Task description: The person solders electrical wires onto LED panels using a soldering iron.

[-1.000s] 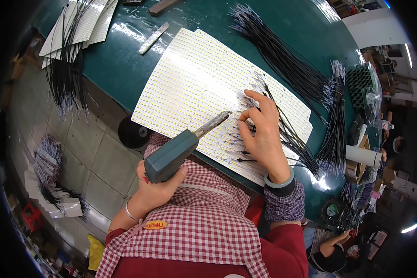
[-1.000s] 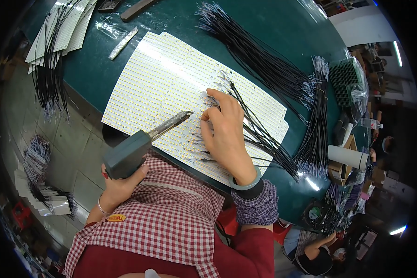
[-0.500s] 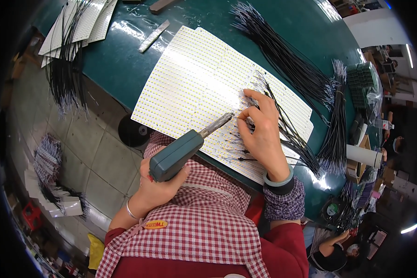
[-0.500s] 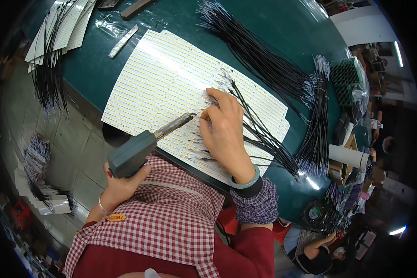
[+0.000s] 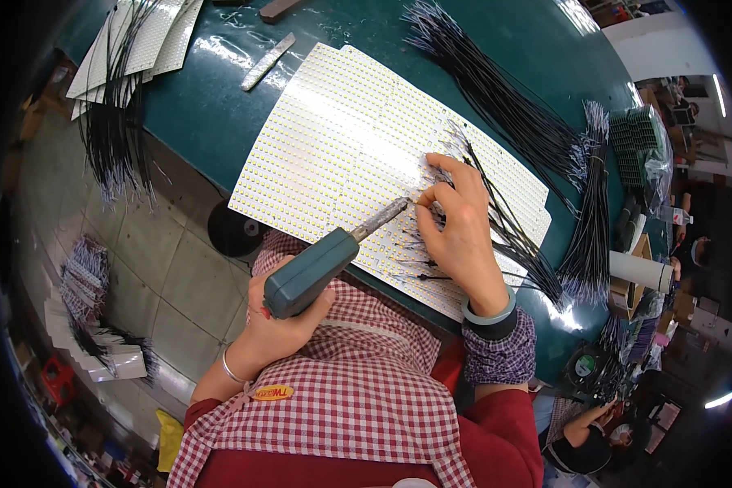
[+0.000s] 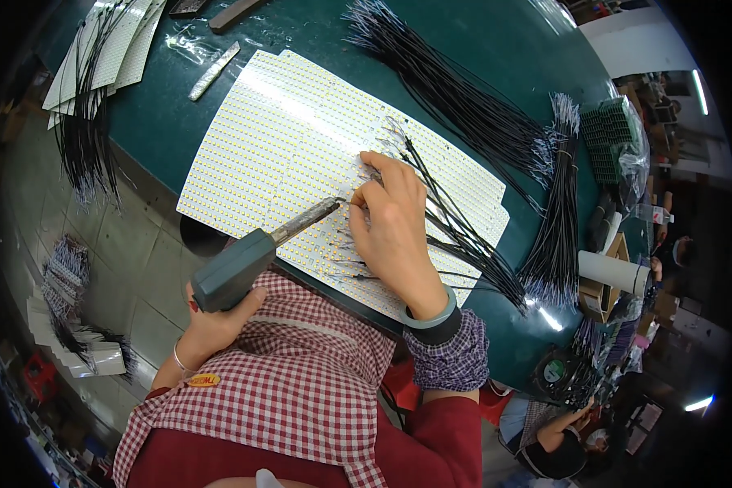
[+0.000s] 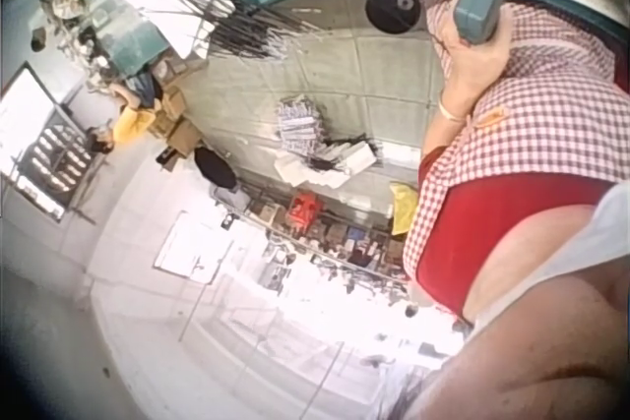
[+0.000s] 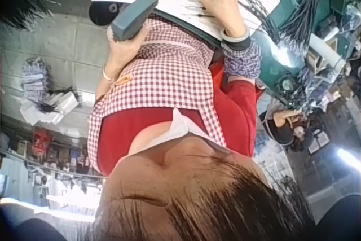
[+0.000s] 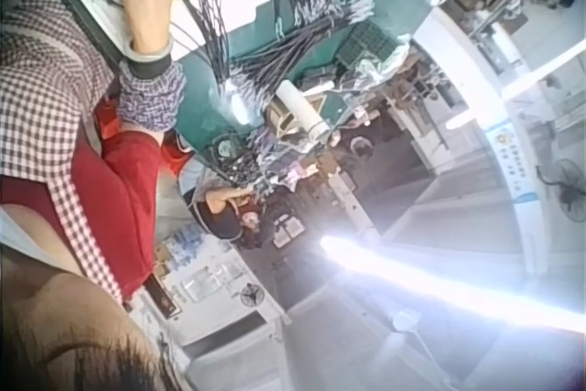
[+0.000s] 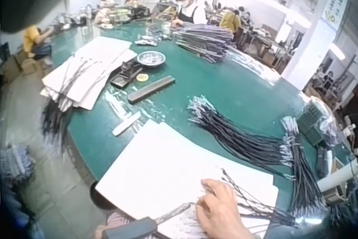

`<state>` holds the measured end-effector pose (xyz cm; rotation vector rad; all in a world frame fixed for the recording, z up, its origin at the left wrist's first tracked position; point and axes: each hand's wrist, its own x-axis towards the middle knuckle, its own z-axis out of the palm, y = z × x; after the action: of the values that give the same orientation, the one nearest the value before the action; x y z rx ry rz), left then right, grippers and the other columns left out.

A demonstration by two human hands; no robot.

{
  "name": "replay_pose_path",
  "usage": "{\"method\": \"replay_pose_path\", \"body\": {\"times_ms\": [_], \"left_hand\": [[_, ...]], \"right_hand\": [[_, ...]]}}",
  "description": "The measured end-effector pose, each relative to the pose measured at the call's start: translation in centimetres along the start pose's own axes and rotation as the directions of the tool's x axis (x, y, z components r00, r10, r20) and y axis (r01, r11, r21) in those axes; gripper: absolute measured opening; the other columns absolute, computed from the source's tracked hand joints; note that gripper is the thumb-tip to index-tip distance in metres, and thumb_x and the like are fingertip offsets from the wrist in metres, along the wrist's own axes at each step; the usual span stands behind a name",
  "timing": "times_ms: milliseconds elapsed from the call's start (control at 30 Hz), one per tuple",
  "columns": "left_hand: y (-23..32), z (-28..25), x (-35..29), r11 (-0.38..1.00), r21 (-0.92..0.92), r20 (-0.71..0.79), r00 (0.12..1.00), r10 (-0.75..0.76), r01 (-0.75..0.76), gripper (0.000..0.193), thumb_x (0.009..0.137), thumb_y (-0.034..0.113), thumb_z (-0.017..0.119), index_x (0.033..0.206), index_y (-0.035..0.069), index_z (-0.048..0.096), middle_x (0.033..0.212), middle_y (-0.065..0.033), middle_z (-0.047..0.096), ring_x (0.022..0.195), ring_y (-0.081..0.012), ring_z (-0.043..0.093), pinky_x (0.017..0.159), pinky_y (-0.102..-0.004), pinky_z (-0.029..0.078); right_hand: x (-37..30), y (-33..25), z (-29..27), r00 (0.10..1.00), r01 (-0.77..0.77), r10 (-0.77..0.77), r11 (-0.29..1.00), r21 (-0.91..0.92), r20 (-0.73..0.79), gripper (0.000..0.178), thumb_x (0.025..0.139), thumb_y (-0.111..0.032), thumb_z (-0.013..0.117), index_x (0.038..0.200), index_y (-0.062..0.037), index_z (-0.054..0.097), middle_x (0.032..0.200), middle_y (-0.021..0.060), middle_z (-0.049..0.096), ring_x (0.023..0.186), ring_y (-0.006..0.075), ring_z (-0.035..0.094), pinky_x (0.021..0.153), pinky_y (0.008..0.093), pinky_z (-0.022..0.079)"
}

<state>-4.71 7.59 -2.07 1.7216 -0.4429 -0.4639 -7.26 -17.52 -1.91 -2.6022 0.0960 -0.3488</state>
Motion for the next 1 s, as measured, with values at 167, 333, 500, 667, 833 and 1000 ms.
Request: {"method": "replay_pose_path", "body": {"times_ms": [167,333,500,667,833,1000], "left_hand": [[-0.1,-0.1,-0.4,0.999,-0.038,-0.048,0.999,-0.007,0.006,0.013,0.075,0.001,0.072,0.087,-0.001,0.066,0.073,-0.0059,0.065,0.06,-0.011,0.061,0.055,-0.0241,0.047],[-0.4,-0.1,-0.6,0.998,-0.07,-0.078,0.997,-0.001,-0.005,0.014,0.075,0.003,0.073,0.086,-0.001,0.067,0.072,-0.007,0.068,0.059,-0.0115,0.064,0.054,-0.0246,0.049],[-0.4,0.0,-0.7,0.992,-0.126,-0.095,0.995,-0.023,0.011,0.013,0.076,0.001,0.074,0.087,-0.003,0.067,0.072,-0.0064,0.068,0.059,-0.0104,0.064,0.054,-0.0238,0.05],[0.2,-0.1,-0.8,0.986,-0.156,-0.103,0.992,-0.072,0.055,0.014,0.077,0.001,0.073,0.088,-0.004,0.067,0.073,-0.0063,0.067,0.059,-0.0095,0.063,0.053,-0.0234,0.049],[-0.1,-0.1,-0.9,0.991,-0.131,-0.117,0.993,-0.02,0.005,0.016,0.077,0.001,0.073,0.091,-0.004,0.067,0.073,-0.0061,0.068,0.059,-0.0086,0.062,0.053,-0.0227,0.049],[0.1,-0.1,-1.2,0.985,-0.161,-0.129,0.989,-0.078,0.057,0.017,0.077,0.001,0.073,0.091,-0.004,0.067,0.073,-0.0059,0.068,0.059,-0.0083,0.062,0.053,-0.023,0.048]], "right_hand": [[0.0,-0.1,-0.1,1.0,-0.004,0.004,1.0,-0.008,-0.001,0.009,0.069,0.002,0.065,0.075,0.0011,0.058,0.121,0.0163,0.054,0.112,0.0354,0.048,0.096,0.0456,0.036],[0.0,0.1,0.1,1.0,0.007,-0.007,1.0,0.006,-0.004,0.008,0.069,0.002,0.064,0.074,0.0017,0.058,0.121,0.0168,0.055,0.113,0.0359,0.048,0.097,0.0454,0.036],[-0.1,0.1,-0.2,1.0,-0.017,0.017,0.999,0.028,0.022,0.009,0.071,0.002,0.065,0.077,0.0009,0.059,0.123,0.0165,0.054,0.115,0.0353,0.047,0.096,0.0448,0.037],[-0.3,1.3,-1.0,0.993,-0.106,0.095,0.979,0.174,0.074,0.013,0.073,0.003,0.067,0.083,-0.002,0.061,0.128,0.0149,0.053,0.118,0.0343,0.05,0.1,0.0407,0.039],[-0.5,1.9,-0.8,0.987,-0.15,0.133,0.963,0.223,0.088,0.015,0.073,0.002,0.068,0.087,-0.0032,0.063,0.13,0.0143,0.052,0.12,0.0338,0.049,0.101,0.0405,0.039],[-1.0,0.8,-1.7,0.994,-0.063,0.047,0.983,0.173,0.1,0.012,0.074,-0.002,0.068,0.084,-0.0037,0.062,0.132,0.0139,0.051,0.122,0.0338,0.046,0.103,0.0416,0.036]]}}
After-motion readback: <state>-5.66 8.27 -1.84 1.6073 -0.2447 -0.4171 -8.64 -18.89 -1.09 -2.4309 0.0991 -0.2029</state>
